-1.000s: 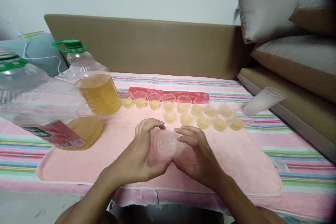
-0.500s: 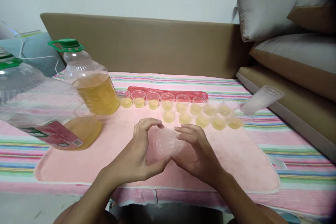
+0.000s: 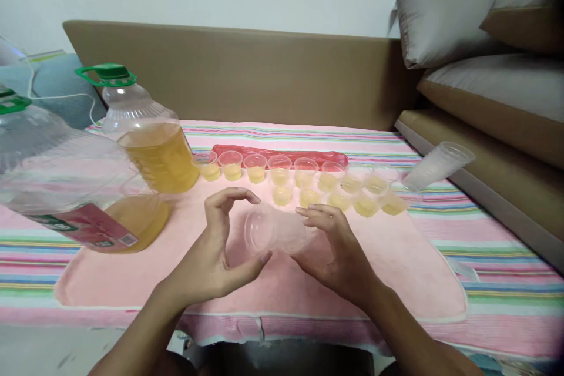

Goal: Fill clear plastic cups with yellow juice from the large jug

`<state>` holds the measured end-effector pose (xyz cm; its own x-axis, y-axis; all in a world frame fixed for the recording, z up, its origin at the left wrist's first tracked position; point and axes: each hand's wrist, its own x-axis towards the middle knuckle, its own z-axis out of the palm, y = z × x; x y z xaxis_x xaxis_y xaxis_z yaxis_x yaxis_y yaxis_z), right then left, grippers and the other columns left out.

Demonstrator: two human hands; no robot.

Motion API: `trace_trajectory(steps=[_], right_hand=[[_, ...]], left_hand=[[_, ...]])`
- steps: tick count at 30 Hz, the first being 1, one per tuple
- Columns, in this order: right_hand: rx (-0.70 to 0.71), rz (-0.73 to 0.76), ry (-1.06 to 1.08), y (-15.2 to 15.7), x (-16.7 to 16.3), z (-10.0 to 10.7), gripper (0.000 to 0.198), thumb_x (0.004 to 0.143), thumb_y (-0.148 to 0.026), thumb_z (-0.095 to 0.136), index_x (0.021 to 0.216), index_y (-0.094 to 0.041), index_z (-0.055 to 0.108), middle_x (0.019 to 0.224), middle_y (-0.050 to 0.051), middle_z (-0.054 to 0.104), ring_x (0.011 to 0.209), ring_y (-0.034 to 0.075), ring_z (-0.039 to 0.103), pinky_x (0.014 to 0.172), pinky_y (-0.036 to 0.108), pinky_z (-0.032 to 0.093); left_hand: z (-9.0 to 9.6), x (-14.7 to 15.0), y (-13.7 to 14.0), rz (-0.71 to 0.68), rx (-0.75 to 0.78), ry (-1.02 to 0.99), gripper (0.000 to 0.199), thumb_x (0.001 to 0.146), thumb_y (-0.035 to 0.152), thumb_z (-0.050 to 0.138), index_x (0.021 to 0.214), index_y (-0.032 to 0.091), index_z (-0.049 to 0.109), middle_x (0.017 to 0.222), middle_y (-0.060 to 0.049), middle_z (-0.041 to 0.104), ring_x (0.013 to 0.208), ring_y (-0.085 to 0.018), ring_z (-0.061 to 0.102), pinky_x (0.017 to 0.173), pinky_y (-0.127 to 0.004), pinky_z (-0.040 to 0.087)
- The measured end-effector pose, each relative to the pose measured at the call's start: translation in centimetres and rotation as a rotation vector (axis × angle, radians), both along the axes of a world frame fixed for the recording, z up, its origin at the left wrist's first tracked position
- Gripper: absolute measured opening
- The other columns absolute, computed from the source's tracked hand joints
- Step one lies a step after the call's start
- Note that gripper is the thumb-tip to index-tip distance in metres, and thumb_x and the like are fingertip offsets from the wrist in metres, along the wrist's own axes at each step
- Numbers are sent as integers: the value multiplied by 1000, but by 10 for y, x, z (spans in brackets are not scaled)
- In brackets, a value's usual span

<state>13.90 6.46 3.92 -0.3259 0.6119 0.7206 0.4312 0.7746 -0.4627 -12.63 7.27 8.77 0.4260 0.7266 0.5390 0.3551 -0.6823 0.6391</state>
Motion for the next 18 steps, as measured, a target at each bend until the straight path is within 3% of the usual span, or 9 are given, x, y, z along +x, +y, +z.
trace_trajectory(steps=[5, 9, 18], right_hand=[[15, -41, -8, 0, 3, 1, 37, 104, -28, 72, 133, -26, 51, 138, 9, 59, 131, 35, 49, 107, 58, 46], [32, -53, 3, 0, 6, 5, 35, 105, -28, 74, 132, -25, 51, 140, 8, 59, 131, 34, 49, 108, 57, 45], [97, -97, 14, -10, 23, 19, 39, 102, -28, 80, 130, -24, 52, 139, 9, 60, 130, 35, 52, 108, 55, 44]], left_hand=[[6, -10, 7, -14, -9, -199, 68, 92, 20, 68, 144, 38, 28, 133, -9, 47, 134, -28, 47, 126, -65, 29], [5, -19, 11, -3, -3, -233, 68, 94, 19, 66, 145, 40, 27, 133, -8, 47, 135, -27, 45, 128, -67, 26], [4, -19, 3, 104, -41, 129, 74, 89, 29, 75, 145, 33, 27, 138, -12, 41, 139, -34, 44, 125, -69, 31]])
